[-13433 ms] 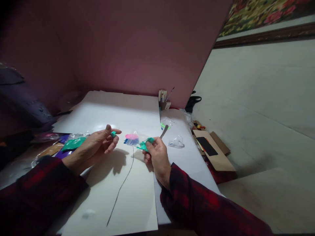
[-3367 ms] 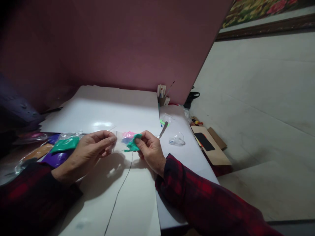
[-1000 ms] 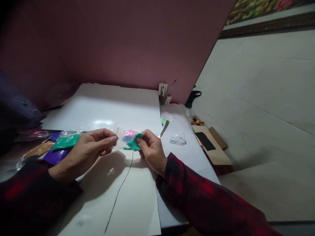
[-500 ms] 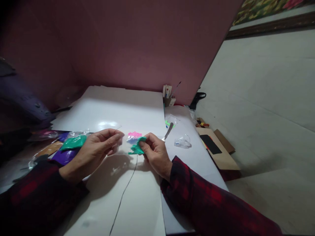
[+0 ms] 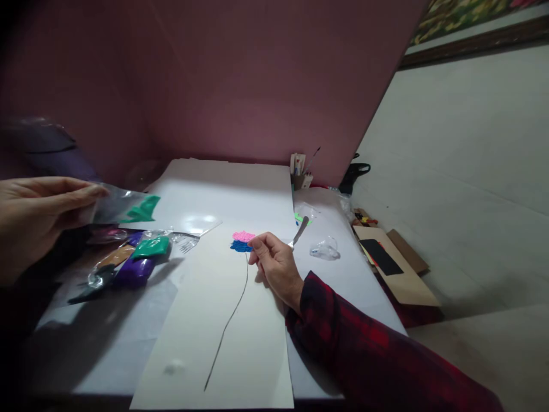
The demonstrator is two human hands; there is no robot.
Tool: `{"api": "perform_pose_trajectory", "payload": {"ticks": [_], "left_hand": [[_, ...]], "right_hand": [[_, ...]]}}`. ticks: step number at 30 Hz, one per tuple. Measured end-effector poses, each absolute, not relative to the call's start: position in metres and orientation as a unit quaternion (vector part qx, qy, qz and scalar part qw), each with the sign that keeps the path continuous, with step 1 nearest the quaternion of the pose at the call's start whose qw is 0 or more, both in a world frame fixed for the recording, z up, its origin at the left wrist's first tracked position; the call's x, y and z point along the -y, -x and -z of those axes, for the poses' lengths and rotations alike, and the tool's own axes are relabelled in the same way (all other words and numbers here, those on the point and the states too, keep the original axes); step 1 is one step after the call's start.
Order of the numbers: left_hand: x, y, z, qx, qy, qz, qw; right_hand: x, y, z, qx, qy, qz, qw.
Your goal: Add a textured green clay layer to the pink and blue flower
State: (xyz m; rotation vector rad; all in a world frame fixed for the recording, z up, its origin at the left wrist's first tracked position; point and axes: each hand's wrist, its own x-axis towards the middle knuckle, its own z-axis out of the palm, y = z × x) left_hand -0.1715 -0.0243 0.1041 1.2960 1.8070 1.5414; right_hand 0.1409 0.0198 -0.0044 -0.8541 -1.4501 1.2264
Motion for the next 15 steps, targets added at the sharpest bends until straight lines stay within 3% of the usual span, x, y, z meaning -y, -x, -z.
{"api": "perform_pose_trajectory", "payload": {"ticks": [4,6,7,11,15], "left_hand": [[0.031,0.191,-0.107,-0.805,-0.496,-0.324,0.028],[0.032,0.179,-0.111,-0.808,-0.508,-0.294,-0.043],[0.031,0.169,-0.113,-0.801,-0.504,-0.32,-0.032],[0.02,0.111,-0.111,-0.617,-0.531,-0.525,0.251],[-0.001,0.055,-0.091,-0.478,-0.577,-0.508,0.425]], "right_hand": [[-0.019,-0.141,0.005,0.602,0.351,-0.513,0.501],[-0.019,-0.141,0.006,0.601,0.347,-0.517,0.501],[-0.018,-0.141,0.006,0.599,0.344,-0.517,0.506],[-0.019,-0.141,0.005,0.59,0.338,-0.493,0.543],[-0.019,-0.141,0.004,0.583,0.339,-0.462,0.576]]}}
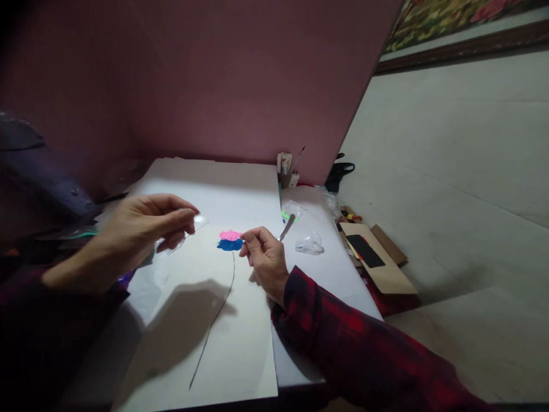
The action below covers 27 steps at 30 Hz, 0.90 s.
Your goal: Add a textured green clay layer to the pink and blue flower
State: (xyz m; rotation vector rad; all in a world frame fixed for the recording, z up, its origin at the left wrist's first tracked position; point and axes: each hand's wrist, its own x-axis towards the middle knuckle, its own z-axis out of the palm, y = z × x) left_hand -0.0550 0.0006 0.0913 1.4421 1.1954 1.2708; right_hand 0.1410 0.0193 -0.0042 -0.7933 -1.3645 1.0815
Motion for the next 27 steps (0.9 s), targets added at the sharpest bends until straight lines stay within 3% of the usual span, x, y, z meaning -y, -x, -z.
{"api": "perform_pose_trajectory", "payload": {"ticks": [4,10,18,23,27], "left_hand": [[-0.016,0.026,-0.057,-0.449,-0.553,-0.466,0.524],[-0.015,0.021,-0.015,-0.397,-0.562,-0.486,0.539],[-0.009,0.022,-0.011,-0.429,-0.641,-0.451,0.449],[-0.011,0.021,-0.006,-0.375,-0.617,-0.495,0.482],[-0.011,0.022,-0.008,-0.406,-0.621,-0.497,0.449]], "right_hand": [[-0.02,-0.142,0.006,0.595,0.339,-0.438,0.583],[-0.019,-0.144,0.01,0.616,0.353,-0.421,0.565],[-0.016,-0.145,0.009,0.635,0.349,-0.435,0.534],[-0.016,-0.145,0.009,0.642,0.349,-0.432,0.529],[-0.015,-0.145,0.008,0.644,0.345,-0.426,0.534]]}}
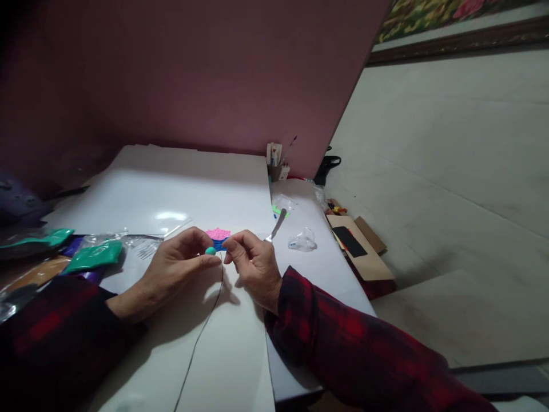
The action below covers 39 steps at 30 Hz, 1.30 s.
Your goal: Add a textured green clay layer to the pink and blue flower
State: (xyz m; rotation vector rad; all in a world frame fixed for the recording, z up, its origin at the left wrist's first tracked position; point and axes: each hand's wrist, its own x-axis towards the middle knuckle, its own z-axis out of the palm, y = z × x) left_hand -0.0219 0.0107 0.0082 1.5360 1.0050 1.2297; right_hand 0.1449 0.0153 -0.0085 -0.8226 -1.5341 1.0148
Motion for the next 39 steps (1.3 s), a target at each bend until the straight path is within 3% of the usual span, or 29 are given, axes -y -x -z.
{"api": "perform_pose_trajectory", "payload": {"ticks": [4,7,13,20,39], "left_hand": [[-0.0081,0.0218,-0.0099,-0.417,-0.636,-0.461,0.457],[-0.0082,0.0217,-0.0088,-0.395,-0.611,-0.496,0.474],[-0.0123,0.0249,-0.0132,-0.47,-0.559,-0.565,0.384],[-0.0171,0.0261,-0.0085,-0.471,-0.501,-0.621,0.376],[-0.0085,0.0241,-0.0159,-0.468,-0.577,-0.496,0.451]], "right_hand": [[-0.0149,-0.1447,0.0074,0.644,0.351,-0.428,0.529],[-0.0148,-0.1449,0.0068,0.639,0.351,-0.426,0.537],[-0.0151,-0.1446,0.0063,0.63,0.355,-0.416,0.552],[-0.0155,-0.1444,0.0069,0.626,0.353,-0.414,0.559],[-0.0153,-0.1451,0.006,0.628,0.352,-0.415,0.556]]}}
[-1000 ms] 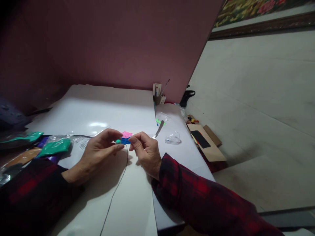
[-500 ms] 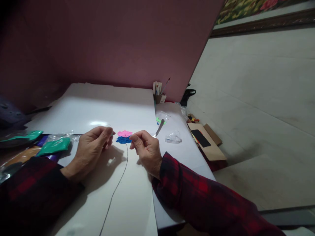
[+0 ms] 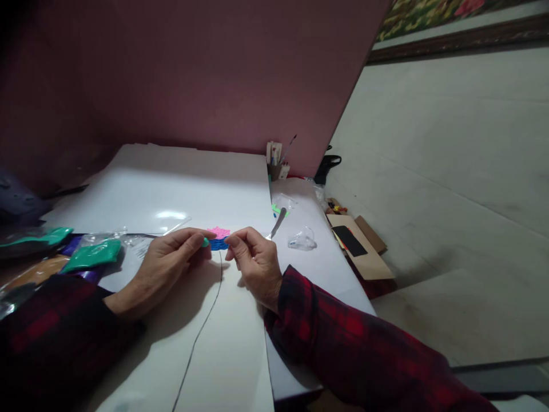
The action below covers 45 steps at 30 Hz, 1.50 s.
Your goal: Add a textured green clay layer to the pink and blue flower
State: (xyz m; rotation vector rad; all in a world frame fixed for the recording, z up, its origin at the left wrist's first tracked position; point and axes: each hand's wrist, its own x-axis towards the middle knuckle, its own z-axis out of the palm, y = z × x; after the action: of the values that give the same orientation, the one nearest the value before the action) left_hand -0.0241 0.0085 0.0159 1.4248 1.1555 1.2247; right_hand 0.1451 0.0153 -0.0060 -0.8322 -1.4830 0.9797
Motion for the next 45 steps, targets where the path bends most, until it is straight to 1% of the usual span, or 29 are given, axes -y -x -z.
{"api": "perform_pose_trajectory", "payload": {"ticks": [4,7,12,17,19,22,25,28,31,34,37,40,42,45], "left_hand": [[-0.0105,0.0233,-0.0104,-0.417,-0.565,-0.525,0.481],[-0.0117,0.024,-0.0079,-0.403,-0.569,-0.544,0.467],[-0.0087,0.0229,-0.012,-0.438,-0.586,-0.499,0.464],[-0.0107,0.0227,-0.0073,-0.388,-0.577,-0.533,0.482],[-0.0112,0.0233,-0.0074,-0.393,-0.583,-0.532,0.471],[-0.0093,0.0236,-0.0104,-0.429,-0.611,-0.495,0.444],[-0.0071,0.023,-0.0109,-0.42,-0.611,-0.482,0.467],[-0.0074,0.0226,-0.0087,-0.383,-0.595,-0.502,0.498],[-0.0087,0.0233,-0.0095,-0.379,-0.597,-0.516,0.484],[-0.0085,0.0236,-0.0126,-0.414,-0.61,-0.487,0.468],[-0.0078,0.0227,-0.013,-0.414,-0.598,-0.471,0.499],[-0.0084,0.022,-0.0107,-0.372,-0.575,-0.498,0.532],[-0.0087,0.0227,-0.0096,-0.363,-0.571,-0.514,0.527],[-0.0081,0.0245,-0.0098,-0.396,-0.593,-0.487,0.506]], "right_hand": [[-0.0153,-0.1452,0.0063,0.629,0.353,-0.416,0.554],[-0.015,-0.1451,0.0058,0.629,0.356,-0.414,0.553],[-0.015,-0.1451,0.0056,0.626,0.353,-0.421,0.553],[-0.0155,-0.1455,0.0067,0.629,0.352,-0.417,0.554],[-0.0156,-0.1455,0.0068,0.63,0.351,-0.418,0.552],[-0.0153,-0.1455,0.0066,0.63,0.35,-0.422,0.551],[-0.015,-0.1455,0.0066,0.628,0.351,-0.426,0.549],[-0.0151,-0.1455,0.0068,0.627,0.354,-0.424,0.549],[-0.0154,-0.1456,0.0069,0.631,0.352,-0.419,0.549],[-0.0153,-0.1457,0.0069,0.63,0.351,-0.422,0.549],[-0.0153,-0.1459,0.0072,0.628,0.352,-0.426,0.548],[-0.0155,-0.146,0.0074,0.628,0.35,-0.425,0.55],[-0.0157,-0.1461,0.0071,0.63,0.347,-0.423,0.55],[-0.0157,-0.1462,0.0066,0.631,0.347,-0.422,0.55]]}}
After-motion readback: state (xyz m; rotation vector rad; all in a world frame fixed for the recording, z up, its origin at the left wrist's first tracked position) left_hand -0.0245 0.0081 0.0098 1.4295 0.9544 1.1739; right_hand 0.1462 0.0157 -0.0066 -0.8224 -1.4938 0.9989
